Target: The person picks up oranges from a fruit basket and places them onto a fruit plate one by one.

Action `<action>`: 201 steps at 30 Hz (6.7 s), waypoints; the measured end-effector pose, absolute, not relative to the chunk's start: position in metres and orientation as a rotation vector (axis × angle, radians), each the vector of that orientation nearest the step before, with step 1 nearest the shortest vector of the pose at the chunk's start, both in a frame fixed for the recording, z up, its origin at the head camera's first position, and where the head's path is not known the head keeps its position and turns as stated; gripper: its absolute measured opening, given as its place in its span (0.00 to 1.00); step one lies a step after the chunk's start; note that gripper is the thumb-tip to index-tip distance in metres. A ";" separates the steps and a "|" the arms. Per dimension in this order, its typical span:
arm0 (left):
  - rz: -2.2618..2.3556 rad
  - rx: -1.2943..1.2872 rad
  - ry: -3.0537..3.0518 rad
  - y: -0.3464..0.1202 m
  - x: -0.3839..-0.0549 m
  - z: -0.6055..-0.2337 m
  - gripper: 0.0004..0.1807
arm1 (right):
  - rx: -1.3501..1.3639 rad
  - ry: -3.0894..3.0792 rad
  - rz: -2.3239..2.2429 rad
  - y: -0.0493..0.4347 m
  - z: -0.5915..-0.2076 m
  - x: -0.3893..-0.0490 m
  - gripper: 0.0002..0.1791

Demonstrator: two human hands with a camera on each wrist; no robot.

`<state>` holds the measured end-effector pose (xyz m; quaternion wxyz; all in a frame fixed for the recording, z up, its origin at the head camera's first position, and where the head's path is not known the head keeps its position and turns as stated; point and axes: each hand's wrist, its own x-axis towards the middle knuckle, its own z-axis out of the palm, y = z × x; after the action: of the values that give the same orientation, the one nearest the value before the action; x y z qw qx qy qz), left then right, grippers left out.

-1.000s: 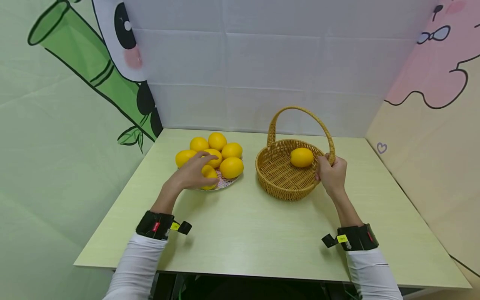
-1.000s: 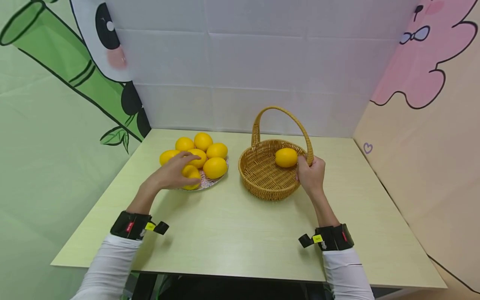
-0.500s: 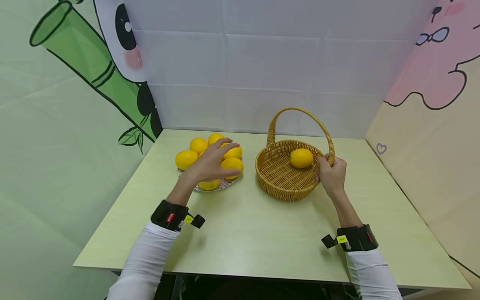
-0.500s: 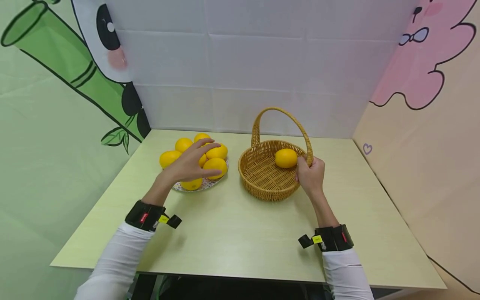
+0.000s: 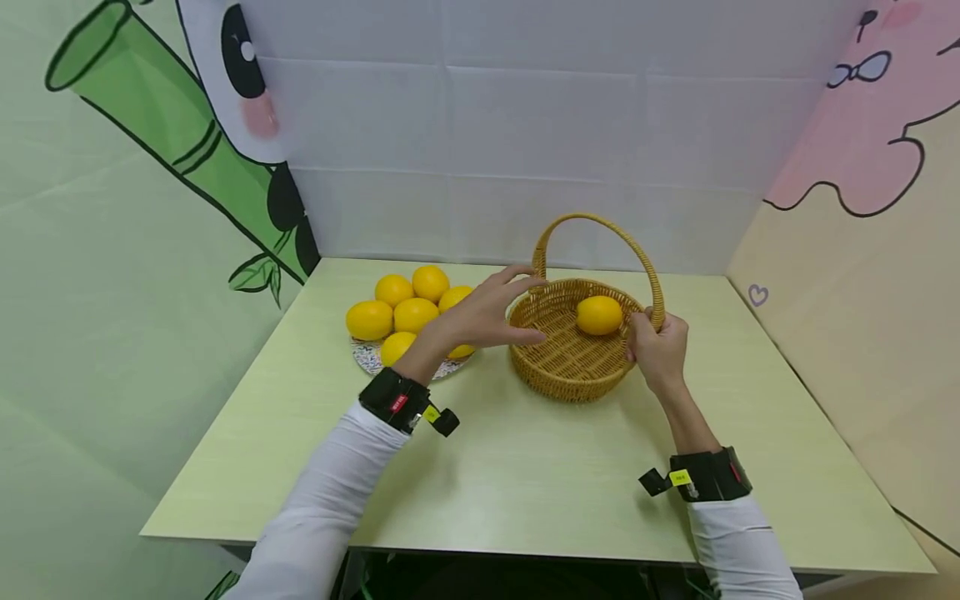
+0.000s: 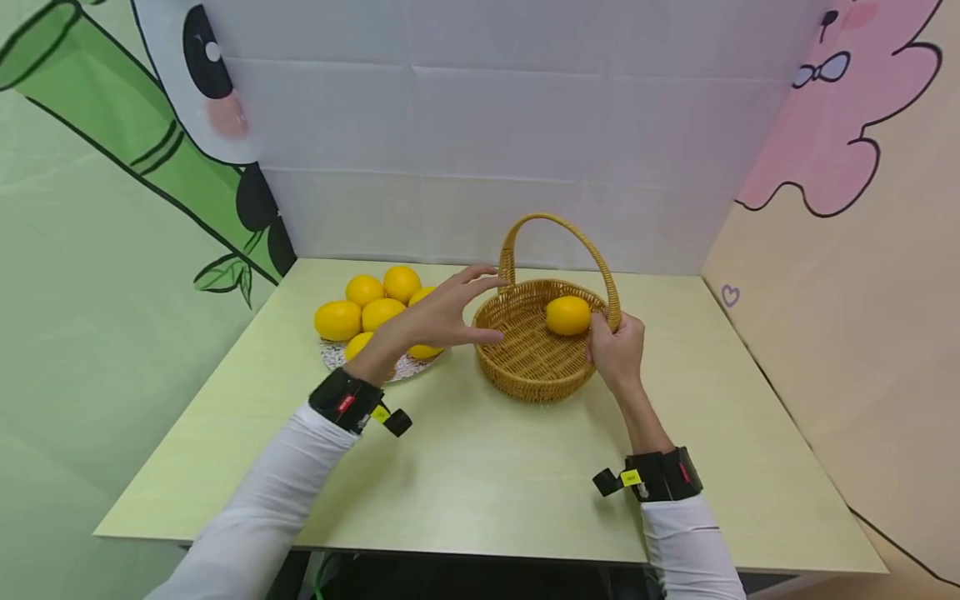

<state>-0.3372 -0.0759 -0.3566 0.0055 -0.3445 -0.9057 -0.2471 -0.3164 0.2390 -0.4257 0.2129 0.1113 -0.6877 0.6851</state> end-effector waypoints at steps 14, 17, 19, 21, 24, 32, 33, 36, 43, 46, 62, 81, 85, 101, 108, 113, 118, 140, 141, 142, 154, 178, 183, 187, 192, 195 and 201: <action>-0.751 -1.167 -2.889 -0.009 -0.363 -0.354 0.47 | 0.305 -1.931 1.897 0.234 -0.425 -0.312 0.26; -0.736 -1.158 -2.927 0.003 -0.368 -0.353 0.47 | 0.315 -1.926 1.906 0.234 -0.425 -0.312 0.26; -0.726 -1.149 -2.954 0.010 -0.372 -0.354 0.47 | 0.320 -1.920 1.915 0.234 -0.425 -0.312 0.26; -0.715 -1.141 -2.980 0.017 -0.377 -0.355 0.47 | 0.322 -1.912 1.926 0.233 -0.425 -0.312 0.25; -0.699 -1.121 -3.003 0.026 -0.385 -0.360 0.46 | 0.321 -1.905 1.941 0.232 -0.426 -0.312 0.25; -0.695 -1.048 -3.027 0.040 -0.403 -0.385 0.44 | 0.320 -1.917 1.917 0.227 -0.433 -0.315 0.24; -0.714 -1.031 -3.033 0.040 -0.404 -0.388 0.44 | 0.319 -1.917 1.913 0.227 -0.433 -0.315 0.24; -0.778 -0.987 -3.046 0.043 -0.406 -0.398 0.43 | 0.318 -1.919 1.900 0.224 -0.435 -0.317 0.24; -0.780 -0.931 -3.056 0.049 -0.409 -0.416 0.43 | 0.331 -1.914 1.907 0.220 -0.437 -0.318 0.24; -0.744 -0.924 -3.070 0.050 -0.410 -0.419 0.44 | 0.349 -1.916 1.895 0.219 -0.437 -0.318 0.25; -0.737 -0.871 -3.070 0.070 -0.442 -0.461 0.41 | 0.380 -1.918 1.880 0.215 -0.436 -0.316 0.24; -0.752 -0.905 -2.960 0.055 -0.429 -0.455 0.39 | 0.364 -1.935 1.859 0.216 -0.434 -0.314 0.24; -0.777 -0.913 -2.931 0.051 -0.449 -0.467 0.42 | 0.354 -1.941 1.842 0.217 -0.436 -0.316 0.24; -0.891 -0.869 -2.862 -0.003 -0.399 -0.398 0.38 | 0.318 -1.964 1.735 0.216 -0.437 -0.314 0.25; -0.910 -0.861 -2.817 -0.032 -0.395 -0.386 0.38 | 0.290 -1.967 1.740 0.215 -0.437 -0.314 0.26; -0.956 -0.855 -2.766 -0.050 -0.392 -0.377 0.38 | 0.264 -1.967 1.718 0.215 -0.436 -0.314 0.26; -1.068 -0.850 -2.706 -0.070 -0.386 -0.366 0.38 | 0.264 -1.958 1.734 0.214 -0.434 -0.313 0.26; -1.105 -0.356 -2.730 -0.190 -0.334 -0.354 0.37 | 0.299 -1.964 1.716 0.214 -0.430 -0.314 0.26; -1.101 -0.328 -2.736 -0.195 -0.331 -0.355 0.37 | 0.299 -1.964 1.720 0.214 -0.430 -0.314 0.26; -1.094 -0.302 -2.744 -0.201 -0.328 -0.357 0.37 | 0.295 -1.966 1.723 0.214 -0.430 -0.314 0.26; -1.021 -0.061 -2.845 -0.254 -0.293 -0.375 0.41 | 0.294 -1.961 1.727 0.214 -0.432 -0.314 0.25; -0.932 -0.050 -2.968 -0.274 -0.287 -0.423 0.43 | 0.279 -1.970 1.717 0.214 -0.434 -0.314 0.25; -0.917 -0.046 -2.967 -0.272 -0.288 -0.427 0.43 | 0.271 -1.972 1.720 0.214 -0.434 -0.313 0.25; -0.919 -0.037 -2.973 -0.270 -0.288 -0.430 0.43 | 0.275 -1.972 1.722 0.214 -0.434 -0.313 0.25; -0.924 -0.039 -2.977 -0.269 -0.289 -0.436 0.42 | 0.273 -1.973 1.728 0.214 -0.434 -0.313 0.25; -0.923 -0.054 -2.967 -0.267 -0.290 -0.439 0.42 | 0.267 -1.974 1.729 0.215 -0.434 -0.313 0.25; -0.873 -0.083 -2.971 -0.264 -0.294 -0.444 0.42 | 0.266 -1.981 1.726 0.215 -0.434 -0.313 0.25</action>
<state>-0.2937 -0.2643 -0.4441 0.0219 -0.0269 -0.9588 -0.2819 -0.3127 0.2148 -0.4340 0.2479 0.0975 -0.7266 0.6333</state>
